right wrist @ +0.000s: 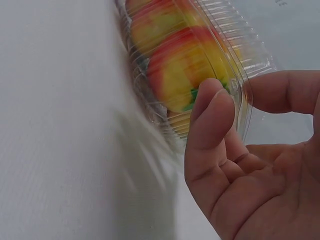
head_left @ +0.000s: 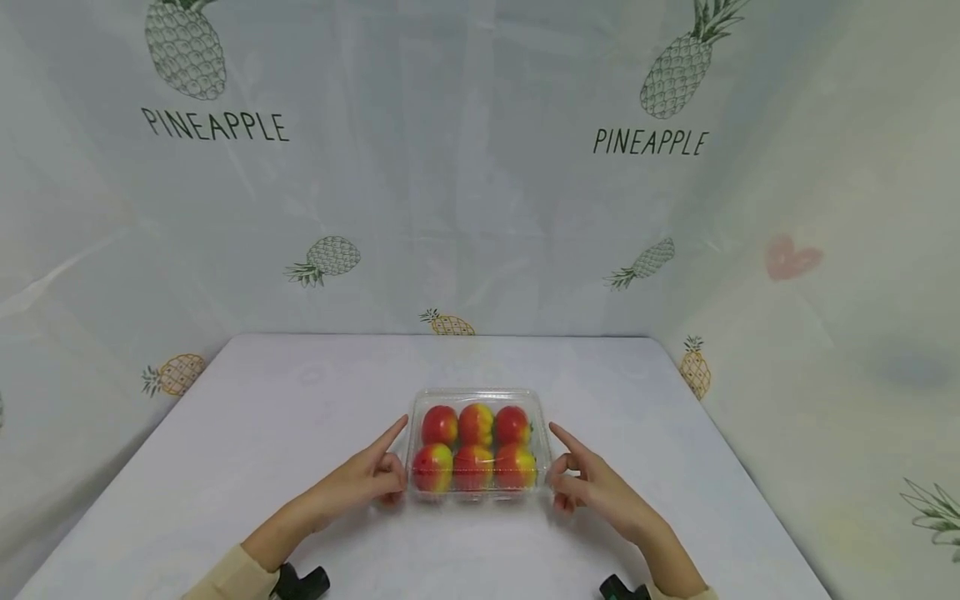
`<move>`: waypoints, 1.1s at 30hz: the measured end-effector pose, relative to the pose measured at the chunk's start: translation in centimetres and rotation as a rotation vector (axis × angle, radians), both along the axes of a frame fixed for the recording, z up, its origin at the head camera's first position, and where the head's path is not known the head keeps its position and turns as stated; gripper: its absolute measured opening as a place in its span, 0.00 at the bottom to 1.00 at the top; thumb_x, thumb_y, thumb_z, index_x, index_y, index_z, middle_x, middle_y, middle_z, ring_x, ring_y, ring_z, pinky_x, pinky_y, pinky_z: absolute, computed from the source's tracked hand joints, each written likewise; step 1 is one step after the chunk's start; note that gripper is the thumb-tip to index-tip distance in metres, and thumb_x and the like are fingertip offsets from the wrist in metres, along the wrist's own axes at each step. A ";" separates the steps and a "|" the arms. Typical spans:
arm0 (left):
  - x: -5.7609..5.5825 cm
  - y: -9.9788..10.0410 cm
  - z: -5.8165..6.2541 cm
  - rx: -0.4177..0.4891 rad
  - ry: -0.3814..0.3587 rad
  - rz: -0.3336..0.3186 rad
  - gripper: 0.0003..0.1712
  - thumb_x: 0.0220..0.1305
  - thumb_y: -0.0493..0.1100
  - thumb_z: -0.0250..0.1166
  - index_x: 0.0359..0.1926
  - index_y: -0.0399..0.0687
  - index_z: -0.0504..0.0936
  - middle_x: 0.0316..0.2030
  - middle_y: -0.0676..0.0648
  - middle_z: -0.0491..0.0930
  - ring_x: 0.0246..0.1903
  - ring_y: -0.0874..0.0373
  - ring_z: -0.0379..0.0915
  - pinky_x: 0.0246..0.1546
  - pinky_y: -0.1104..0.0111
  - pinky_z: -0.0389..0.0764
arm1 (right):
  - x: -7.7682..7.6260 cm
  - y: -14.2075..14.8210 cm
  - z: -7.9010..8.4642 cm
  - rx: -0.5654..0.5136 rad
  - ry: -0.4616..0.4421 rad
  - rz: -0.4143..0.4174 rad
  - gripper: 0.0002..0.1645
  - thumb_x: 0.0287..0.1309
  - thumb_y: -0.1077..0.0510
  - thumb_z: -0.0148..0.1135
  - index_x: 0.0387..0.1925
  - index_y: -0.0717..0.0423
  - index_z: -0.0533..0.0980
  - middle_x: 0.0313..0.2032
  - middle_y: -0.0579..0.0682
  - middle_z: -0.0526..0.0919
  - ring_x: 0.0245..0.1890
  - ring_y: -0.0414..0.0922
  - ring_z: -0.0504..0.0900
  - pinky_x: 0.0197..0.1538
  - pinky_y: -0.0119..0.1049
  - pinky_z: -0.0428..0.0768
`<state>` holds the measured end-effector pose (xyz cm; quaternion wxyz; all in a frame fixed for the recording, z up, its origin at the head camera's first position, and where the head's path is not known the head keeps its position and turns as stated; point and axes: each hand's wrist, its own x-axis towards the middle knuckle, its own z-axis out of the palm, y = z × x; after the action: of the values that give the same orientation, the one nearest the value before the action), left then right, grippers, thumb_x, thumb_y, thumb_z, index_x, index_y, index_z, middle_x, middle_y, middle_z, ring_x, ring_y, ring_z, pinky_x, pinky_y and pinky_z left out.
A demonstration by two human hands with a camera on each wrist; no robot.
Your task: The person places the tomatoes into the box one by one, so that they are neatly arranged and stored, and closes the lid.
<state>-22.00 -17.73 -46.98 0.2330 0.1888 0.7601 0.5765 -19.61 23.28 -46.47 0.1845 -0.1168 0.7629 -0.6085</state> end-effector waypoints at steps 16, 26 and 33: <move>0.3 -0.1 -0.2 0.056 -0.107 -0.025 0.56 0.76 0.38 0.60 0.87 0.62 0.31 0.35 0.44 0.82 0.35 0.52 0.79 0.40 0.63 0.86 | 0.1 -0.2 -0.6 -0.066 -0.058 0.068 0.55 0.73 0.63 0.58 0.87 0.45 0.37 0.33 0.50 0.78 0.31 0.45 0.80 0.36 0.35 0.83; 0.5 0.2 -0.3 0.110 -0.143 -0.033 0.56 0.77 0.36 0.59 0.86 0.62 0.28 0.34 0.45 0.80 0.35 0.53 0.77 0.41 0.63 0.84 | 0.1 -0.2 -1.2 -0.129 -0.084 0.067 0.53 0.75 0.63 0.55 0.87 0.42 0.36 0.33 0.50 0.75 0.31 0.44 0.76 0.36 0.34 0.82; 0.4 0.2 -0.9 0.167 -0.145 -0.036 0.57 0.76 0.35 0.58 0.86 0.63 0.28 0.34 0.46 0.79 0.35 0.53 0.76 0.41 0.63 0.83 | 0.0 -0.3 -1.3 -0.152 -0.076 0.074 0.54 0.74 0.64 0.54 0.87 0.42 0.36 0.33 0.49 0.74 0.30 0.43 0.75 0.35 0.33 0.80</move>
<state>-21.61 -17.49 -47.88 0.2809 0.1791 0.6870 0.6458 -19.62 23.03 -47.73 0.2262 -0.1352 0.7021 -0.6616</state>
